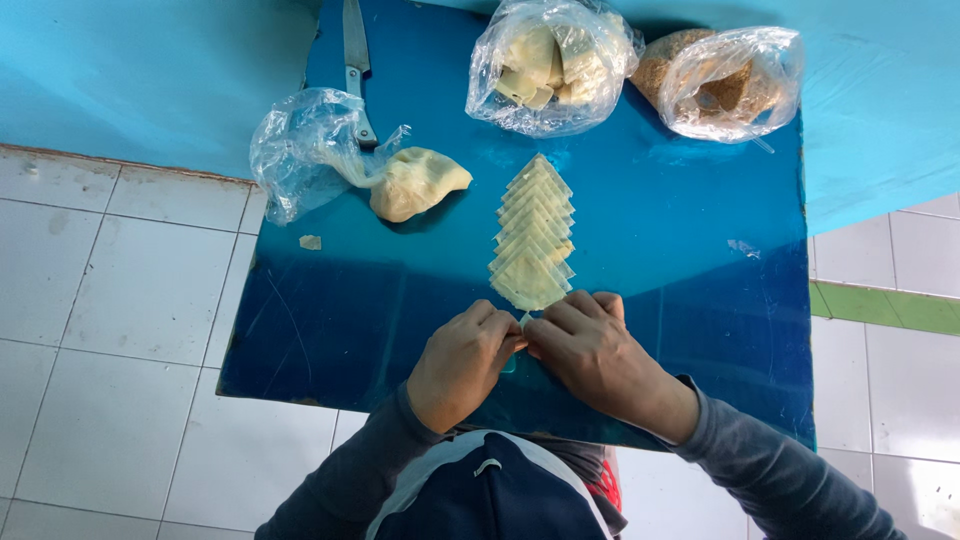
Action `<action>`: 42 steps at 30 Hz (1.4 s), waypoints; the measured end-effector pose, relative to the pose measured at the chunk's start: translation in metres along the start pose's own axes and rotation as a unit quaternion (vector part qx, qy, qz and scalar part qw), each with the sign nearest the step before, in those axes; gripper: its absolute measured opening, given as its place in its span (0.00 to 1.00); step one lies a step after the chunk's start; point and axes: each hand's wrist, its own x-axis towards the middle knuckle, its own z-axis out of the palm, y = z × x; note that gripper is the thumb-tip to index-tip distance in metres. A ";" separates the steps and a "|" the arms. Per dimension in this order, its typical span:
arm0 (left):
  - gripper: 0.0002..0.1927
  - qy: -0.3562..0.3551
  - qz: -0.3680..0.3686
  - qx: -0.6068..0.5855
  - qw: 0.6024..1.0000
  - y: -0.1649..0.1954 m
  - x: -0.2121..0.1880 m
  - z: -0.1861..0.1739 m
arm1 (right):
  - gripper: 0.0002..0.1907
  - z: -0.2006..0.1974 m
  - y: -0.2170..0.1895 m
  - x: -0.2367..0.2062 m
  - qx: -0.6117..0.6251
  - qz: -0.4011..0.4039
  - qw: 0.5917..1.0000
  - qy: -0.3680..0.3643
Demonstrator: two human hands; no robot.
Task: The person takes thin triangular dough wrappers, places brown filling on them, folds the wrappers closed by hand, and stacks the folded pieces into a growing pile on a blue table. Extra dough pieces and filling bags sit on the table beside the work.
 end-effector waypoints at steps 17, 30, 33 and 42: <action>0.07 0.072 0.042 0.069 0.994 0.000 -0.004 0.012 | 0.11 0.010 0.002 -0.005 -0.036 0.003 0.997 0.063; 0.08 0.021 0.108 0.123 0.986 0.003 -0.018 0.007 | 0.20 0.007 -0.021 -0.026 -0.140 -0.016 0.990 0.020; 0.10 0.033 0.119 0.137 0.983 0.004 -0.023 0.005 | 0.24 0.011 -0.028 -0.029 -0.189 -0.007 0.982 0.021; 0.17 0.125 0.069 0.029 0.989 0.004 -0.021 0.002 | 0.38 0.017 -0.030 -0.029 -0.167 0.038 0.985 -0.034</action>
